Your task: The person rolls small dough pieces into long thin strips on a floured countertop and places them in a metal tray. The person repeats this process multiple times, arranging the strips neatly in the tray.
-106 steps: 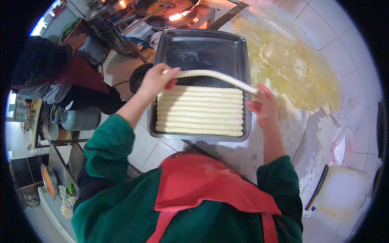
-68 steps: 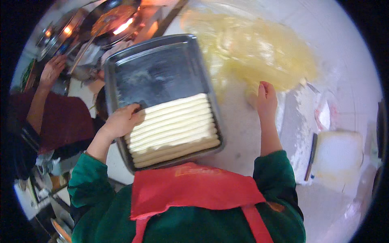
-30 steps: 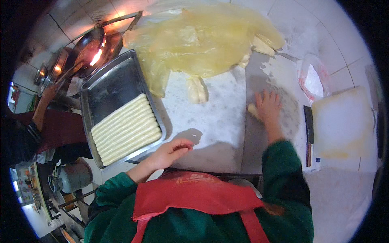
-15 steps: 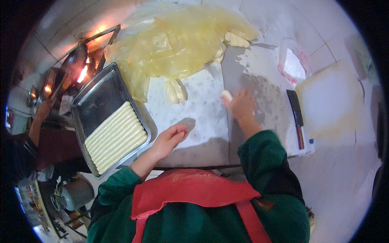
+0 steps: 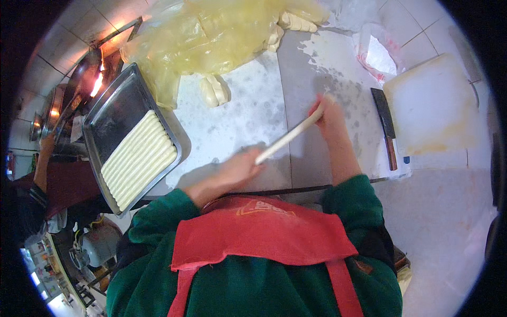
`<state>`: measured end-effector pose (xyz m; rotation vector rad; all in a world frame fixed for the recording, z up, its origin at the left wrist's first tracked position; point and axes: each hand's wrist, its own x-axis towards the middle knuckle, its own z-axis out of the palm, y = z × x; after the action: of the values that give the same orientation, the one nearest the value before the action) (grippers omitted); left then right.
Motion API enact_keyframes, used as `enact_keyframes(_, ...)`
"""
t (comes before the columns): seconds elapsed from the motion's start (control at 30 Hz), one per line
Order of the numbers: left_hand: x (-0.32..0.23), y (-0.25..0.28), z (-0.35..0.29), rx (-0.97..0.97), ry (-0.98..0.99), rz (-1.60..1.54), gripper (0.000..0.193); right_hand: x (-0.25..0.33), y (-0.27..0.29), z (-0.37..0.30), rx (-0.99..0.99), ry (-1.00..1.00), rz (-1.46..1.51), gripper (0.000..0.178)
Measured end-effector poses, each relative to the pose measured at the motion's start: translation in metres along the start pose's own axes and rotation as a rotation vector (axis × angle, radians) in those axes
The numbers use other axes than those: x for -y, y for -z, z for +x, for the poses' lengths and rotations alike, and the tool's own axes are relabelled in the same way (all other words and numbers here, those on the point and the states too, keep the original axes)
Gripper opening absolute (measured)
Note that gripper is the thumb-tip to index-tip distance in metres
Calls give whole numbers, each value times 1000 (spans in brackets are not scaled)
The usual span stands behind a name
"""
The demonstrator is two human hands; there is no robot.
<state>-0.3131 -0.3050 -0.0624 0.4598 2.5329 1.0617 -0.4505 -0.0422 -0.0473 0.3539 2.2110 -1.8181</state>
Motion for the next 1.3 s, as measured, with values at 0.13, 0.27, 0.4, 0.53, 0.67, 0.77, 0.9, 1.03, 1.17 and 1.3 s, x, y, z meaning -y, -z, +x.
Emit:
enact_keyframes(0.13, 9, 45, 4, -327, -191, 504, 33, -25, 2, -24, -201, 494, -1021, 52)
enact_keyframes(0.27, -35, 55, 73, -160, -58, -497, 42, 5, -66, -17, 86, 407, -467, 64)
enact_keyframes(0.4, -46, 9, 21, -160, -322, 639, 57, -23, -59, -117, 165, 682, -1298, 65)
enact_keyframes(0.53, -17, 9, 1, -44, -201, 747, 67, -27, -26, -122, 76, 632, -1378, 61)
enact_keyframes(0.67, 18, 36, 41, -576, -43, 792, 65, -20, -7, -12, -341, 592, -1385, 61)
enact_keyframes(0.77, 12, 26, -29, -314, 123, 727, 76, -48, 21, -65, -124, 561, -1408, 63)
enact_keyframes(0.9, 22, 9, -100, -170, 276, 626, 85, -78, 48, -138, -51, 461, -1398, 65)
enact_keyframes(1.03, 84, 10, -13, -653, 121, 730, 69, -36, 23, -48, -256, 454, -1387, 55)
enact_keyframes(1.17, 90, 19, 16, -574, 63, 704, 68, 4, -68, -17, 202, 419, -1123, 49)
enact_keyframes(1.3, 21, 32, -69, -142, 106, 703, 83, -40, -106, -99, 153, 1046, -1085, 52)
